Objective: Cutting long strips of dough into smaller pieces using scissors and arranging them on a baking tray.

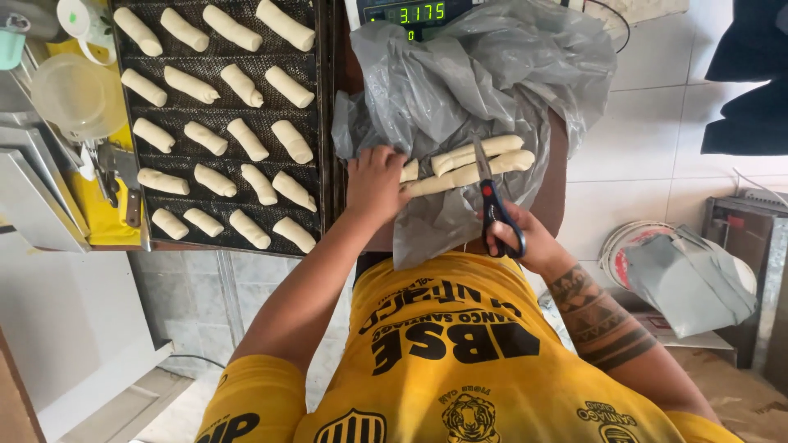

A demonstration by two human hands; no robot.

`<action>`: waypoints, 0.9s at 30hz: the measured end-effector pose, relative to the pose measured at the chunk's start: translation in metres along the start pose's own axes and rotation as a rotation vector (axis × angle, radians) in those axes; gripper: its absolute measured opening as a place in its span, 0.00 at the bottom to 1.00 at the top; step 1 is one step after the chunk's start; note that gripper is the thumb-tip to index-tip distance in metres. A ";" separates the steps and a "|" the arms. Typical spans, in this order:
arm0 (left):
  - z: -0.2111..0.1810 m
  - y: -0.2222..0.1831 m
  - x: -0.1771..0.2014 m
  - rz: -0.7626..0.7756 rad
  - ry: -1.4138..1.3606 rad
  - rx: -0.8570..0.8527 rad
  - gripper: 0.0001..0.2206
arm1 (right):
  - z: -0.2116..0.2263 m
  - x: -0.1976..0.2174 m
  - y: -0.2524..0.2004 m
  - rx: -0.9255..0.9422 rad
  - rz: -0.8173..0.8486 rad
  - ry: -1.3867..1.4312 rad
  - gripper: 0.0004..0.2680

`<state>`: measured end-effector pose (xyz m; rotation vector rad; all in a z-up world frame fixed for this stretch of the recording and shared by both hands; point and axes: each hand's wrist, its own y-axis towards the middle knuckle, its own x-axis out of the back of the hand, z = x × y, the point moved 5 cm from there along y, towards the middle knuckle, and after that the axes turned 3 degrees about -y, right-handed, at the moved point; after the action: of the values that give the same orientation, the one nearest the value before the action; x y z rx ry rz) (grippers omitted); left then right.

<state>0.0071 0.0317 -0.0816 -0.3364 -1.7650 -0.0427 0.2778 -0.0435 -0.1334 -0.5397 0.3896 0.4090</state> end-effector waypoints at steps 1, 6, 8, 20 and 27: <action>-0.006 0.007 -0.013 0.000 -0.001 -0.003 0.23 | 0.008 0.002 -0.005 0.001 -0.003 0.000 0.10; -0.054 0.037 -0.044 -0.232 -0.023 -0.116 0.23 | 0.048 -0.007 -0.024 -0.138 0.035 0.037 0.16; -0.057 0.048 -0.051 -0.133 -0.051 -0.064 0.21 | 0.057 -0.013 -0.027 -0.178 0.044 0.026 0.16; -0.055 0.085 -0.041 0.136 -0.513 0.225 0.16 | 0.033 0.001 0.006 -0.274 0.227 0.109 0.21; -0.046 0.079 -0.032 0.119 -0.516 0.232 0.15 | -0.028 0.042 0.044 -0.066 -0.124 -0.072 0.15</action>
<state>0.0761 0.0910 -0.1145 -0.2980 -2.2277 0.3605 0.2862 -0.0132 -0.1924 -0.6085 0.2728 0.3212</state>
